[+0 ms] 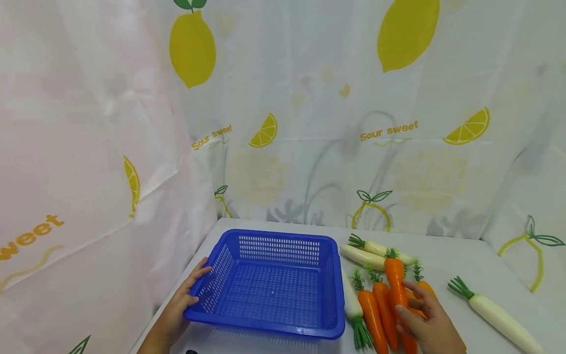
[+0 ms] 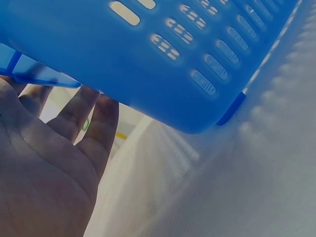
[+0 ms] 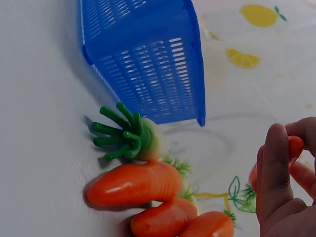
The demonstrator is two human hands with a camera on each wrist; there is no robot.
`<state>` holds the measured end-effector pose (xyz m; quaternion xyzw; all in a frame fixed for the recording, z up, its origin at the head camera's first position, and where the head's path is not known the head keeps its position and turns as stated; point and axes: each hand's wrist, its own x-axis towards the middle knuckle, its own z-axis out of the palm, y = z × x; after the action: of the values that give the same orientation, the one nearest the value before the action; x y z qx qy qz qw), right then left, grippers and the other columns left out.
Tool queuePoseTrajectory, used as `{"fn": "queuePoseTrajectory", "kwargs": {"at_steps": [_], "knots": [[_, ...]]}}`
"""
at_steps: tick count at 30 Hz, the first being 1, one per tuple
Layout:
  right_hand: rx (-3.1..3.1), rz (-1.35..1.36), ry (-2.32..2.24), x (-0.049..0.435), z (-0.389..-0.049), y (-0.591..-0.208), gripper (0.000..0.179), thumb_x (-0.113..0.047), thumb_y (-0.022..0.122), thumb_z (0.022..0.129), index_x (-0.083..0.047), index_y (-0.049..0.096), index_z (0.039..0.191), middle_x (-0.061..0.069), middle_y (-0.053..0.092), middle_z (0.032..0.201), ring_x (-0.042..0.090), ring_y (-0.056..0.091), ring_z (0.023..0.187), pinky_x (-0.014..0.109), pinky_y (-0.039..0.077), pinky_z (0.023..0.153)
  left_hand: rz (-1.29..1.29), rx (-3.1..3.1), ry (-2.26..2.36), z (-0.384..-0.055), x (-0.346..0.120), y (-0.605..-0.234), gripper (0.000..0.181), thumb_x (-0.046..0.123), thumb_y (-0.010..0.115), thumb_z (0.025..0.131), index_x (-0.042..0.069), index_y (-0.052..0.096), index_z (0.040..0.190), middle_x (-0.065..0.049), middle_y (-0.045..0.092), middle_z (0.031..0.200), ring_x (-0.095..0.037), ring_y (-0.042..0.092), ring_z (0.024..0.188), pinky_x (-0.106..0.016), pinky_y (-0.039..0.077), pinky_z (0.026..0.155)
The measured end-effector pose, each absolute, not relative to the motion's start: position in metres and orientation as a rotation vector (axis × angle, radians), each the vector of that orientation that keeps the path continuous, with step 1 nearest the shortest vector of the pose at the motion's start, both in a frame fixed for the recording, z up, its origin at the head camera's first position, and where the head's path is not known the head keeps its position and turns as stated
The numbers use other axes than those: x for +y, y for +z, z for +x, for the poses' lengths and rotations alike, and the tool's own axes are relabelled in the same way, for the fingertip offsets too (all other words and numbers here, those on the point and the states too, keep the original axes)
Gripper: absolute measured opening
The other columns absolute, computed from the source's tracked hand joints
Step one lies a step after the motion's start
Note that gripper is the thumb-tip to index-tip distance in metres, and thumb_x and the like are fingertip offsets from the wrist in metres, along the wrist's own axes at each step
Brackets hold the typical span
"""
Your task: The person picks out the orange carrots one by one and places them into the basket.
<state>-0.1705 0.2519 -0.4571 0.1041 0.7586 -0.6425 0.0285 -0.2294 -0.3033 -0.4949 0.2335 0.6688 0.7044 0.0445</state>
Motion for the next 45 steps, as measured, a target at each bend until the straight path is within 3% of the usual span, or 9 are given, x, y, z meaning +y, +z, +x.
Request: {"fn": "queuePoseTrajectory", "kwargs": {"at_steps": [8, 16, 30, 33, 37, 41, 43, 45], "knots": [[2.318, 0.283, -2.036, 0.235, -0.171, -0.453, 0.073, -0.020, 0.067, 0.101, -0.021, 0.027, 0.162, 0.026, 0.049, 0.143, 0.027, 0.070, 0.095, 0.038, 0.063, 0.080, 0.682, 2.094, 2.145, -0.231, -0.301, -0.496, 0.069, -0.005, 0.030, 0.091, -0.006, 0.023, 0.160, 0.004, -0.008, 0.178, 0.009, 0.023, 0.145, -0.017, 0.038, 0.108], [2.238, 0.231, -2.085, 0.211, -0.172, -0.452, 0.069, -0.015, 0.064, 0.102, -0.021, 0.030, 0.162, 0.030, 0.035, 0.153, 0.026, 0.068, 0.095, 0.038, 0.064, 0.082, 0.691, 2.102, 2.139, -0.224, -0.307, -0.497, 0.070, -0.006, 0.030, 0.089, -0.008, 0.022, 0.158, 0.005, -0.006, 0.178, 0.012, 0.023, 0.145, -0.015, 0.037, 0.108], [2.242, 0.169, -2.101, 0.184, -0.173, -0.435, 0.062, -0.011, 0.064, 0.102, -0.023, 0.039, 0.157, 0.029, 0.045, 0.145, 0.030, 0.069, 0.099, 0.038, 0.064, 0.081, 0.786, 2.068, 2.139, -0.228, -0.303, -0.499, 0.067, -0.006, 0.030, 0.093, -0.009, 0.021, 0.158, 0.001, -0.008, 0.177, 0.007, 0.022, 0.148, -0.017, 0.036, 0.109], [2.253, 0.181, -2.103, 0.178, -0.175, -0.432, 0.062, -0.011, 0.065, 0.101, -0.025, 0.041, 0.157, 0.024, 0.050, 0.135, 0.028, 0.068, 0.096, 0.039, 0.064, 0.082, 0.768, 2.096, 2.134, -0.229, -0.304, -0.498, 0.067, -0.006, 0.030, 0.092, -0.008, 0.023, 0.158, 0.001, -0.007, 0.178, 0.006, 0.023, 0.147, -0.016, 0.036, 0.108], [2.245, 0.209, -2.125, 0.171, -0.178, -0.429, 0.059, -0.011, 0.065, 0.102, -0.023, 0.044, 0.156, 0.015, 0.050, 0.118, 0.025, 0.065, 0.095, 0.037, 0.064, 0.082, 0.737, 2.138, 2.116, -0.231, -0.305, -0.496, 0.067, -0.005, 0.031, 0.092, -0.006, 0.025, 0.159, -0.001, -0.008, 0.178, 0.010, 0.019, 0.147, -0.012, 0.032, 0.108], [2.230, 0.230, -2.161, 0.163, -0.178, -0.429, 0.057, -0.008, 0.062, 0.102, -0.019, 0.045, 0.156, 0.014, 0.053, 0.117, 0.024, 0.064, 0.097, 0.036, 0.064, 0.081, 0.688, 2.175, 2.086, -0.232, -0.305, -0.494, 0.069, -0.005, 0.033, 0.091, -0.003, 0.027, 0.160, -0.001, -0.007, 0.178, 0.016, 0.014, 0.145, -0.008, 0.028, 0.108], [2.204, 0.237, -2.184, 0.159, -0.177, -0.428, 0.057, -0.007, 0.061, 0.103, -0.019, 0.046, 0.156, 0.016, 0.053, 0.120, 0.025, 0.065, 0.098, 0.036, 0.064, 0.081, 0.660, 2.187, 2.079, -0.232, -0.305, -0.494, 0.070, -0.005, 0.033, 0.090, -0.002, 0.028, 0.160, -0.001, -0.007, 0.178, 0.013, 0.012, 0.147, -0.008, 0.029, 0.108], [2.159, 0.242, -2.207, 0.154, -0.177, -0.426, 0.056, -0.007, 0.061, 0.103, -0.019, 0.046, 0.156, 0.018, 0.052, 0.127, 0.026, 0.066, 0.101, 0.036, 0.064, 0.082, 0.626, 2.196, 2.078, -0.230, -0.304, -0.493, 0.071, -0.005, 0.033, 0.089, -0.001, 0.029, 0.160, -0.001, -0.007, 0.178, 0.002, 0.005, 0.155, -0.008, 0.030, 0.108]]}}
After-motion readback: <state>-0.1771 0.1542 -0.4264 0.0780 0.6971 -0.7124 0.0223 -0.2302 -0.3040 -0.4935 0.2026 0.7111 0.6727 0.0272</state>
